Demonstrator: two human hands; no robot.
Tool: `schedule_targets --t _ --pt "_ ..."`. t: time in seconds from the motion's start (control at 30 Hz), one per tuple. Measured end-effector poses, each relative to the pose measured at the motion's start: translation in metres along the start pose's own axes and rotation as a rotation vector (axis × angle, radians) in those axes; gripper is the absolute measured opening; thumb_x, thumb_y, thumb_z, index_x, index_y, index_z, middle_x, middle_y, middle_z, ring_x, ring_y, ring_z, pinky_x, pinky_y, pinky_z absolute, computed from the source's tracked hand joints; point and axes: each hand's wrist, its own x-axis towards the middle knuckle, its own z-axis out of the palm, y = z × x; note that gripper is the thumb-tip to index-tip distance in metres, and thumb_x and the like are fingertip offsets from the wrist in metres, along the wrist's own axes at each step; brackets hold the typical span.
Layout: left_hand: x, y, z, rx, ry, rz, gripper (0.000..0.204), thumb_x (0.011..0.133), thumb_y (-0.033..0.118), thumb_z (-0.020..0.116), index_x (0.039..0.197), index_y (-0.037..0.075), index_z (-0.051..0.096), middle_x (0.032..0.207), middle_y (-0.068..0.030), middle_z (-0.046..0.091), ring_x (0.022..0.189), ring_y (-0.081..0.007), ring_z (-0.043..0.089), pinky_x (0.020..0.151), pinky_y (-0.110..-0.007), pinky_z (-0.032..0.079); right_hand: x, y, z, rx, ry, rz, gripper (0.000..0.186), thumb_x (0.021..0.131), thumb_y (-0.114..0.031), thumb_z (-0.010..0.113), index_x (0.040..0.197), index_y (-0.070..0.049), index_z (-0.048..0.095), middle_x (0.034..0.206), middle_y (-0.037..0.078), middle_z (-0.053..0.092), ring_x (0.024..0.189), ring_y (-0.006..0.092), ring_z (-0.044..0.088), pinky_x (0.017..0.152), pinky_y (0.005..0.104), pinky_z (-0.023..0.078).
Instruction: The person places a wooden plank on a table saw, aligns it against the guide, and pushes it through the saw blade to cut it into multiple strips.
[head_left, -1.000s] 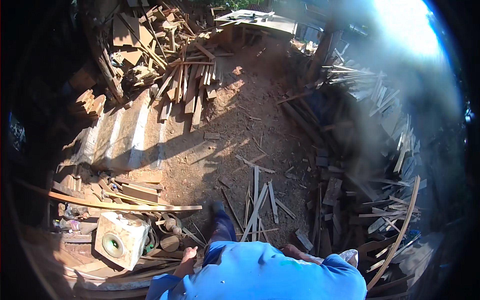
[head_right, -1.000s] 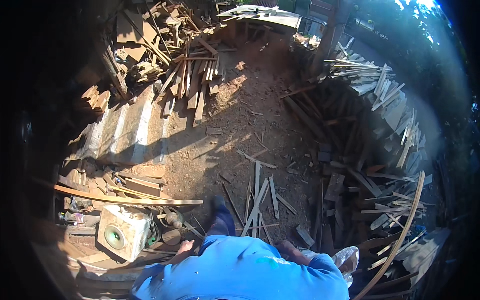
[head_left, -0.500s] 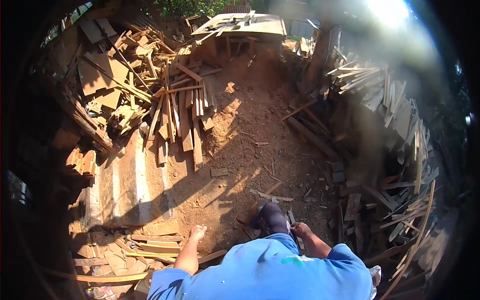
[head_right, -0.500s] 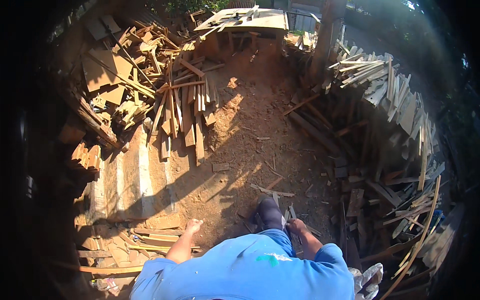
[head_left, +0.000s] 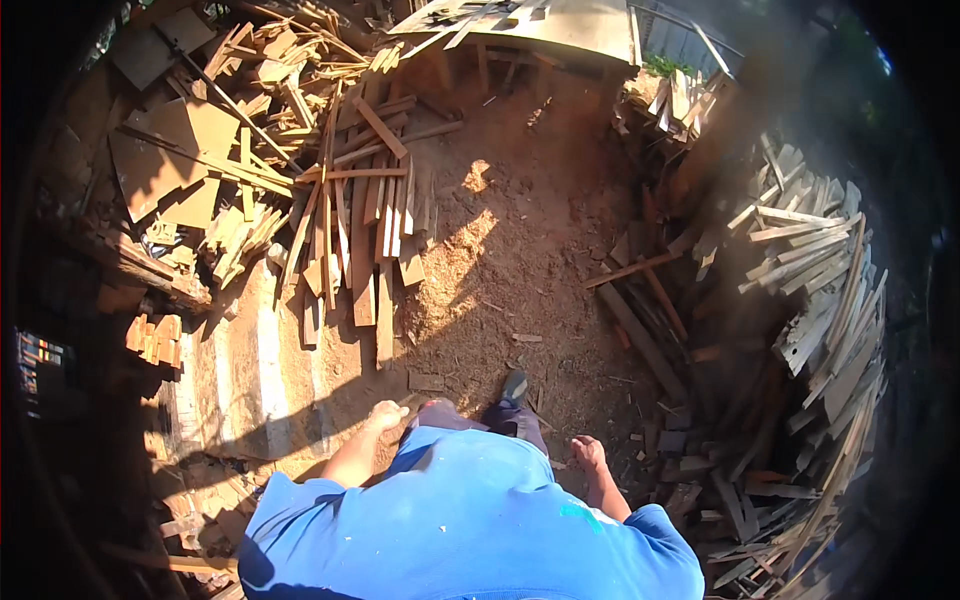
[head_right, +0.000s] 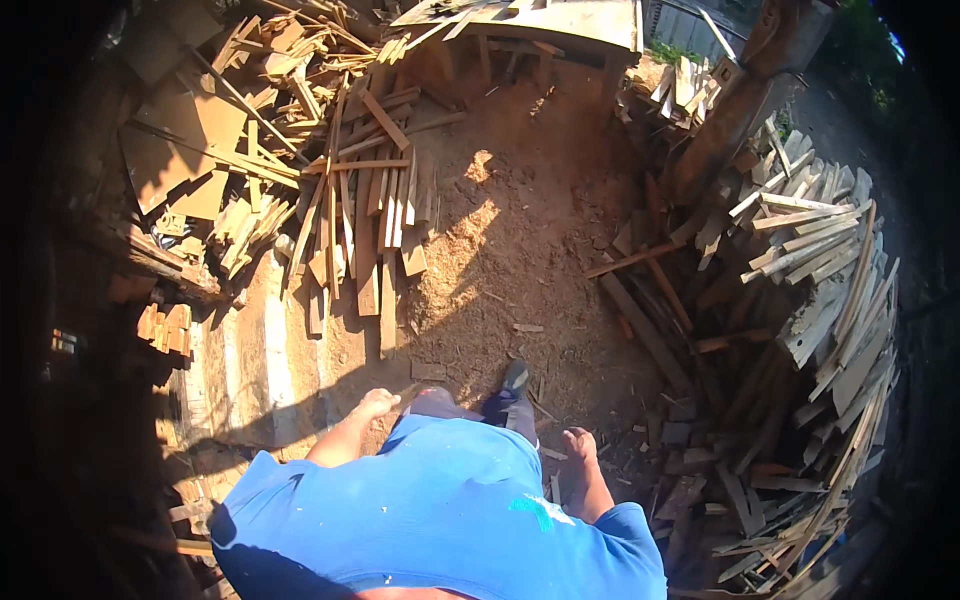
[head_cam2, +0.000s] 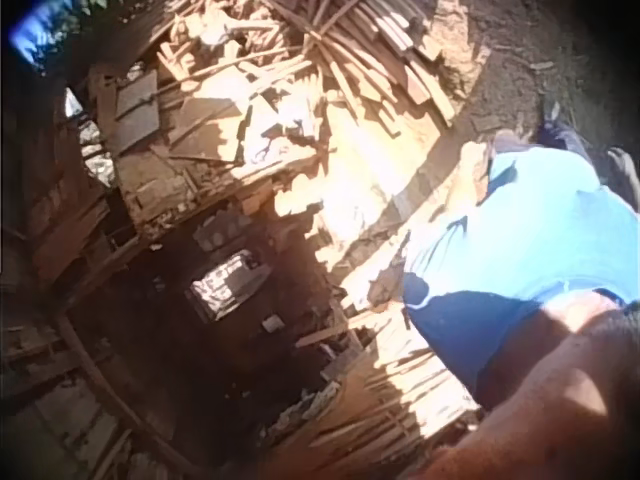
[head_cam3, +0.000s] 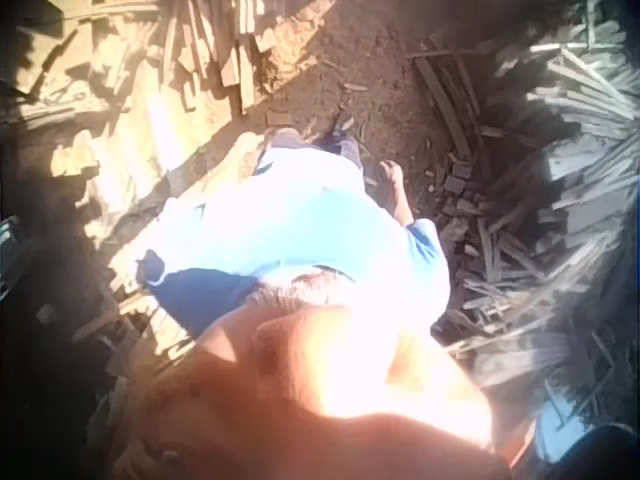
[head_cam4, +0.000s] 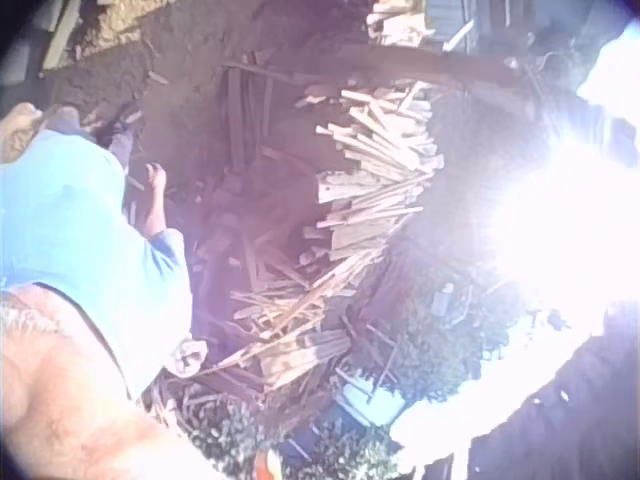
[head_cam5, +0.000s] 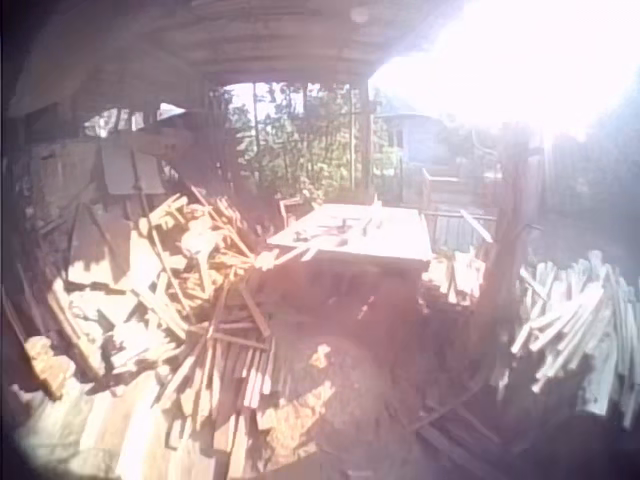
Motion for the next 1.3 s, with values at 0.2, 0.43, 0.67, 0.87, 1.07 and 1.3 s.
schedule_targets --t 0.2,0.43,0.67,0.87,1.07,1.3 --pt "0.105 0.187 -0.147 -0.274 0.166 0.167 0.043 0.088 0.046 0.066 0.098 0.005 0.073 0.085 -0.0154 0.071 0.081 -0.0238 0.069 0.068 -0.038 0.053 0.188 -0.152 -0.125 0.071 0.122 -0.084 0.044 0.094 -0.03 0.062 0.123 0.003 0.062 0.089 0.011 0.071 0.071 0.0166 0.066 0.063 0.0291 0.052" --pt "0.295 0.39 -0.314 -0.7 0.02 0.248 0.039 0.094 0.043 0.063 0.1 0.005 0.066 0.075 -0.0014 0.06 0.063 -0.0111 0.06 0.047 -0.027 0.043 0.313 -0.166 -0.176 0.059 0.009 0.201 0.039 0.091 -0.029 0.065 0.117 -0.001 0.067 0.099 0.016 0.073 0.09 0.0245 0.07 0.079 0.034 0.055" --pt "0.41 0.587 -0.512 -0.482 0.229 0.423 0.04 0.087 0.044 0.069 0.098 0.005 0.073 0.085 -0.0112 0.072 0.072 -0.0181 0.068 0.07 -0.036 0.053 0.379 -0.307 -0.253 -0.239 -0.193 0.076 0.029 0.091 -0.025 0.058 0.101 -0.002 0.072 0.097 0.019 0.073 0.092 0.0356 0.069 0.082 0.04 0.054" --pt "0.427 0.74 -0.65 -0.436 0.321 0.629 0.043 0.087 0.045 0.068 0.097 0.003 0.069 0.081 -0.0143 0.07 0.081 -0.0239 0.067 0.073 -0.039 0.051 0.558 -0.51 -0.322 -0.16 -0.057 -0.052 0.03 0.091 -0.023 0.057 0.104 -0.001 0.071 0.096 0.019 0.073 0.09 0.0352 0.07 0.078 0.0389 0.054" --pt "0.452 0.811 -0.712 -0.451 0.295 0.63 0.044 0.089 0.044 0.065 0.104 0.003 0.068 0.09 -0.0164 0.072 0.088 -0.0292 0.07 0.077 -0.041 0.052 0.79 -0.561 -0.379 -0.214 -0.03 -0.041 0.045 0.086 -0.028 0.063 0.12 0.001 0.064 0.11 0.023 0.069 0.106 0.0342 0.066 0.092 0.0387 0.053" --pt "0.496 0.737 -0.611 -0.414 0.214 0.196 0.04 0.089 0.042 0.064 0.097 0.003 0.069 0.093 -0.0218 0.07 0.093 -0.0386 0.067 0.08 -0.047 0.051 1.056 -0.635 -0.437 -0.719 0.113 -0.458 0.061 0.085 -0.033 0.067 0.133 0.003 0.051 0.121 0.027 0.057 0.114 0.04 0.056 0.096 0.0445 0.049"
